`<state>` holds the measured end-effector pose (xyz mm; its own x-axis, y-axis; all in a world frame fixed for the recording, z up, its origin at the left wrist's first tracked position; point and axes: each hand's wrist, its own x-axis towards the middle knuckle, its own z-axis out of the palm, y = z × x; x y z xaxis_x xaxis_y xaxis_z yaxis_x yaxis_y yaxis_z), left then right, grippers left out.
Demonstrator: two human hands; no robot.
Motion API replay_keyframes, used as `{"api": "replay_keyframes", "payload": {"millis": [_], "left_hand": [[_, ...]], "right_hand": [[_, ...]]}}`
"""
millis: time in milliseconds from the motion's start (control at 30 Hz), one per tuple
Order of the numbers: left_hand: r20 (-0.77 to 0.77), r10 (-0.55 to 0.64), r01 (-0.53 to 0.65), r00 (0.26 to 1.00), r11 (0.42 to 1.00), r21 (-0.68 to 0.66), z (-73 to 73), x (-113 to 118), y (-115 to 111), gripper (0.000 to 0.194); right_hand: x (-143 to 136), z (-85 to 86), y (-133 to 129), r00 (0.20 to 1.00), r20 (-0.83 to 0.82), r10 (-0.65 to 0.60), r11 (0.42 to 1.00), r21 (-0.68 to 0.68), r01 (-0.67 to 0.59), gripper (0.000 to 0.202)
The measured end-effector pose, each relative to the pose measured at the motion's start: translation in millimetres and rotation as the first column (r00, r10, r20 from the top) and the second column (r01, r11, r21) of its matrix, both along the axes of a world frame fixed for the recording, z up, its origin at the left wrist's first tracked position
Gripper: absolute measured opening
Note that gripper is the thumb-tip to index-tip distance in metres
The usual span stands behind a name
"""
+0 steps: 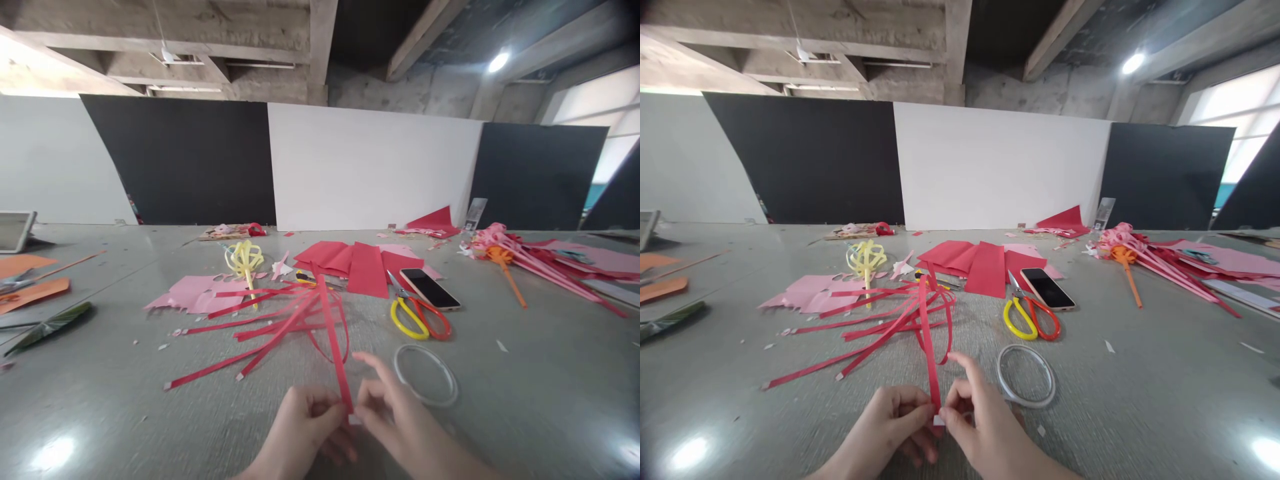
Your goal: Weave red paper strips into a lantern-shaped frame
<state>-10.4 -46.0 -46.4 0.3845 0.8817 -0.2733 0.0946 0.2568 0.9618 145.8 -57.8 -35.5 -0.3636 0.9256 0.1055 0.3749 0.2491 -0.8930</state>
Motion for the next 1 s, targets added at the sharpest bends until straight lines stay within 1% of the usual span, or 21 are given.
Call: {"api": "replay_keyframes", "payload": {"millis": [100, 267, 467, 733, 1000], "left_hand": [[-0.005, -0.004, 0.004, 1.0, 1.0, -0.007, -2.7, -0.7, 0.1, 0.02], [0.007, -0.036, 0.036, 0.999, 0.999, -0.008, -5.8, -2.4, 0.7, 0.018], [0.024, -0.047, 0.047, 0.999, 0.999, -0.004, -4.3, -1.9, 1.0, 0.016], [0.022, -0.05, 0.05, 0.998, 0.999, -0.005, -6.7, -2.2, 0.6, 0.017], [0.036, -0.062, 0.063, 0.997, 0.998, -0.019, -3.5, -2.0, 0.7, 0.017]], "right_hand": [[-0.7, 0.1, 0.1, 1.0, 0.006, 0.011, 1.0, -0.016, -0.011, 0.046], [-1.1, -4.4, 0.8, 1.0, -0.003, 0.029, 0.999, -0.022, -0.029, 0.049], [-1.8, -3.7, 1.4, 0.999, 0.012, 0.041, 0.997, -0.063, -0.04, 0.05], [-2.9, -2.0, 0.6, 0.999, 0.025, 0.036, 0.997, -0.074, -0.034, 0.051], [-2.7, -5.2, 1.5, 0.998, 0.033, 0.045, 0.997, -0.059, -0.043, 0.053]]}}
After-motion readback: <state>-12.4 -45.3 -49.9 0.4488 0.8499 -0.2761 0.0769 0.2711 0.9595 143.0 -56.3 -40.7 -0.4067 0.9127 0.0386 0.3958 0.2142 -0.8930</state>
